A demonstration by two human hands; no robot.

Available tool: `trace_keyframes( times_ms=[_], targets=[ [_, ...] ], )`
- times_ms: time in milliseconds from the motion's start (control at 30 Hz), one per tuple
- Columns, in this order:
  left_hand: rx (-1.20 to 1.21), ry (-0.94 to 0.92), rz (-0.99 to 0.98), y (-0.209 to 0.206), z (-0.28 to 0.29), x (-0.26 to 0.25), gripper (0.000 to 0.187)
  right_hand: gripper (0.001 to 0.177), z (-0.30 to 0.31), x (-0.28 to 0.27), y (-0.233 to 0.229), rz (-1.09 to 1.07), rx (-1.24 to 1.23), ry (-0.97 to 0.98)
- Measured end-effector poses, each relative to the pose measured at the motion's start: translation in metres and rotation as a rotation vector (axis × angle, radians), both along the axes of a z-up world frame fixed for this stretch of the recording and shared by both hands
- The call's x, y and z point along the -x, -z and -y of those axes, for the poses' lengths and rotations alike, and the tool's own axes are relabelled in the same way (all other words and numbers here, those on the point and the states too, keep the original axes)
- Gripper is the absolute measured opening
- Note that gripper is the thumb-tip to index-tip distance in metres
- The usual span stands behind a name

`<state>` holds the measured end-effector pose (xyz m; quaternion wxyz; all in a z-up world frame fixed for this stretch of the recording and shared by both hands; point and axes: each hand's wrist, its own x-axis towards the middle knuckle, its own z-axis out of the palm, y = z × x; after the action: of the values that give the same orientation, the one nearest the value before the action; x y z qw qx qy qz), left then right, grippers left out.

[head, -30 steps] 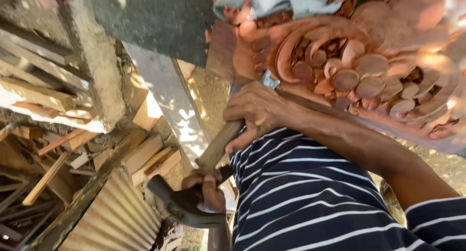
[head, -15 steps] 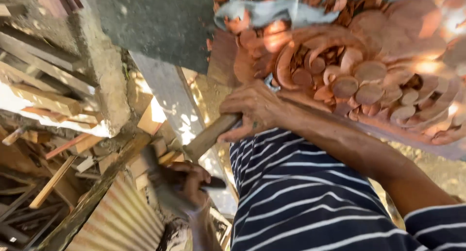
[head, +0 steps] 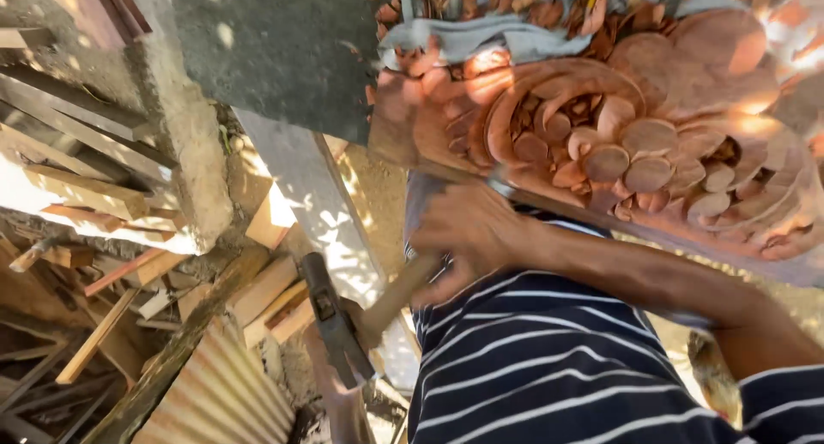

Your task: The recorder is carving an intricate floral design into a piece of wood using a hammer and various chisels.

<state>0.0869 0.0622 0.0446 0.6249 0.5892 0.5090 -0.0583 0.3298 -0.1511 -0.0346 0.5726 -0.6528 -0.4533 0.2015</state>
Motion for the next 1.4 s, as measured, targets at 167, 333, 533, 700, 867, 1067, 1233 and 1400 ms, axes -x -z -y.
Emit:
trace_keyframes(
  times_ms=[167,333,533,700,867,1067,1233,1400],
  targets=[
    [-0.147,0.087,0.146,-0.012,0.008,-0.041,0.012,0.057,0.052,0.034,-0.042,0.018,0.106,0.058],
    [-0.04,0.038,0.12,0.006,0.005,-0.059,0.021,0.057,0.056,0.04,-0.019,-0.186,0.166,0.046],
    [-0.122,0.249,-0.056,0.007,-0.001,-0.081,0.011,0.056,0.04,0.045,-0.016,-0.326,0.131,-0.137],
    [-0.028,0.219,-0.016,0.018,-0.022,-0.098,0.012,0.057,0.027,0.045,-0.014,-0.405,0.139,-0.111],
    [-0.101,0.416,-0.01,0.024,-0.06,-0.116,0.008,0.058,0.008,0.044,-0.018,-0.355,0.143,-0.049],
    [-0.26,0.562,-0.12,0.026,-0.082,-0.163,0.014,0.058,-0.008,0.046,-0.022,-0.396,0.172,0.045],
    [-0.457,0.823,-0.168,0.05,-0.105,-0.223,0.015,0.058,-0.017,0.048,-0.028,-0.408,0.194,0.137],
    [-0.789,1.041,-0.219,0.084,-0.118,-0.287,0.027,0.058,-0.023,0.053,-0.033,-0.401,0.213,0.225]
  ],
)
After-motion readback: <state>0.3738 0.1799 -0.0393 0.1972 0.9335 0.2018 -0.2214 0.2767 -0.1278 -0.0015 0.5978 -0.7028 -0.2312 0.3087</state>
